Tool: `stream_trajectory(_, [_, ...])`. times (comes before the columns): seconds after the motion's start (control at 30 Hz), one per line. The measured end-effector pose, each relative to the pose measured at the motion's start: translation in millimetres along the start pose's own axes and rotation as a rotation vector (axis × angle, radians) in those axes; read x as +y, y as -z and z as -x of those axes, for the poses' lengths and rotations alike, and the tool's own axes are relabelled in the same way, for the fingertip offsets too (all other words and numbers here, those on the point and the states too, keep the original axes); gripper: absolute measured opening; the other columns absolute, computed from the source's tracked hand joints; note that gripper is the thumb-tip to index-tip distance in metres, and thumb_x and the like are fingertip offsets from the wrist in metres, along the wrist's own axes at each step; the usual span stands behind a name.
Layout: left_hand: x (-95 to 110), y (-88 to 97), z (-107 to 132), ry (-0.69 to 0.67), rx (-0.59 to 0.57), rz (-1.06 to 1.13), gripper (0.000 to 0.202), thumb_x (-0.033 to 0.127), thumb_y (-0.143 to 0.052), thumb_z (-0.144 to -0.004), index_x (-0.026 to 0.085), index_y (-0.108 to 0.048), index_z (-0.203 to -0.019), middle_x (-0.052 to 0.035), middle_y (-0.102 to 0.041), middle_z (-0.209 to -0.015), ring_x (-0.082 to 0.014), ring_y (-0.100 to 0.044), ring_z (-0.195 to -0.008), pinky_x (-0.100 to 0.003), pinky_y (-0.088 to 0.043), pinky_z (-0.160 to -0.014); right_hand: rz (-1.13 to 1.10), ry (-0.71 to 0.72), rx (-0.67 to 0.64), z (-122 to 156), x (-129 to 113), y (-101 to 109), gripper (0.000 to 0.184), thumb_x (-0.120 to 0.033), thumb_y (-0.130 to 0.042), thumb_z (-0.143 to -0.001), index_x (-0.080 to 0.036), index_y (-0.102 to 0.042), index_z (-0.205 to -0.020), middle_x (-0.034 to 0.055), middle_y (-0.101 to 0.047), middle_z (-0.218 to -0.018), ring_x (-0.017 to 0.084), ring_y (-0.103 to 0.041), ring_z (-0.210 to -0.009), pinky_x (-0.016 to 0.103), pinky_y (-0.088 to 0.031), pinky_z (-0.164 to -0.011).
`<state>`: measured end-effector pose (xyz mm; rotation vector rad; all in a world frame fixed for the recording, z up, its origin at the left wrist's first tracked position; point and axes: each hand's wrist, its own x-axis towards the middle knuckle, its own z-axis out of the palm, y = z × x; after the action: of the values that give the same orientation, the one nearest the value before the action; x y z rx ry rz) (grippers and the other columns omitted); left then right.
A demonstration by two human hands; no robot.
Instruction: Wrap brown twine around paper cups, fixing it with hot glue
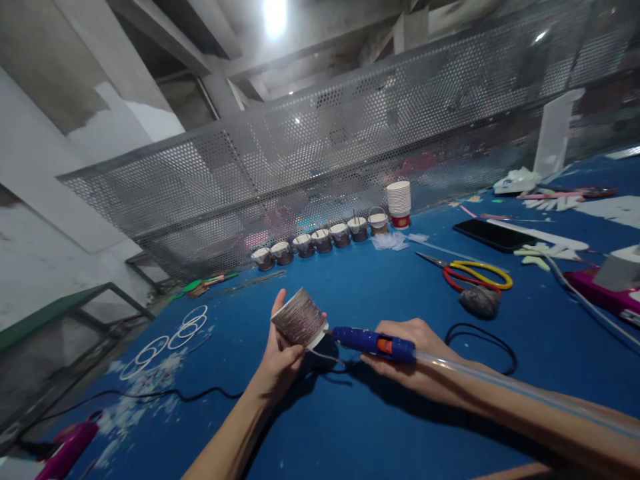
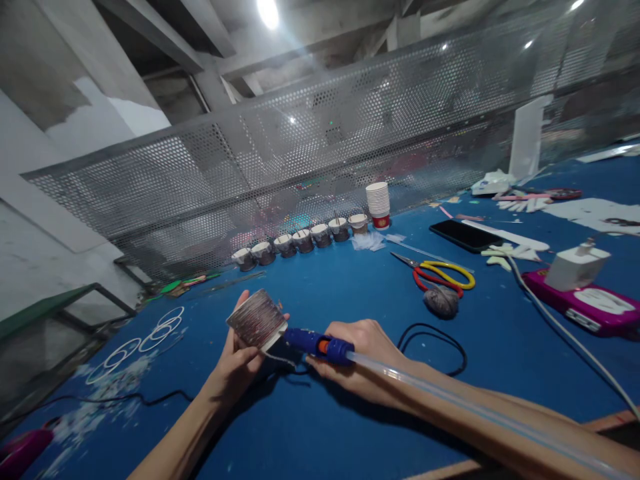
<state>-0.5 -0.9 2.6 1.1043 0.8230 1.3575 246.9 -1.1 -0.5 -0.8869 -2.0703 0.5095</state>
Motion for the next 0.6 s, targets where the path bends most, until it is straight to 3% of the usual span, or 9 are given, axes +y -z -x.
stream_trajectory(0.17, [4,-3.2,1,0.017,0.014,-0.028,0.108,0.023,-0.08,-0.065,0.042,-0.018,-0.151,-0.0058,-0.064,-0.13,-0.0328,-0.059,-0.121,-0.05,-0.037,-0.108,-0.014,0.003,0.052,0,2,1,0.033,-0.045,-0.051,-0.089,-0.021,-0.052,-0.065,-0.0011,-0.056,-0.056,0.01,-0.046,-0.047,0.023,-0.032,-0.049])
stream_trajectory(0.33, [4,-12.3,2,-0.003,0.089,-0.027,0.109,0.027,-0.084,-0.061,0.04,-0.024,-0.15,-0.0076,-0.065,-0.127,-0.0343,-0.057,-0.123,-0.05,-0.04,-0.107,0.003,0.065,-0.039,2,-1,-3,0.027,-0.039,-0.051,-0.089,-0.019,-0.058,-0.072,0.0018,-0.063,-0.061,0.011,-0.052,-0.049,0.023,-0.034,-0.05])
stream_trajectory(0.47, [3,-16.8,1,-0.014,0.108,-0.025,0.115,0.028,-0.087,-0.057,0.039,-0.021,-0.151,-0.0082,-0.064,-0.127,-0.0342,-0.058,-0.121,-0.05,-0.04,-0.106,0.048,0.129,0.007,4,0,-10,0.028,-0.039,-0.052,-0.089,-0.017,-0.06,-0.073,0.0024,-0.063,-0.059,0.012,-0.052,-0.047,0.024,-0.032,-0.049])
stream_trajectory(0.6, [4,-13.8,1,-0.006,0.092,-0.009,0.116,0.026,-0.086,-0.058,0.04,-0.019,-0.151,-0.0082,-0.065,-0.127,-0.0333,-0.061,-0.117,-0.05,-0.04,-0.106,0.016,0.088,-0.04,3,0,-4,0.026,-0.038,-0.052,-0.088,-0.017,-0.061,-0.075,0.0026,-0.064,-0.063,0.011,-0.052,-0.05,0.024,-0.035,-0.051])
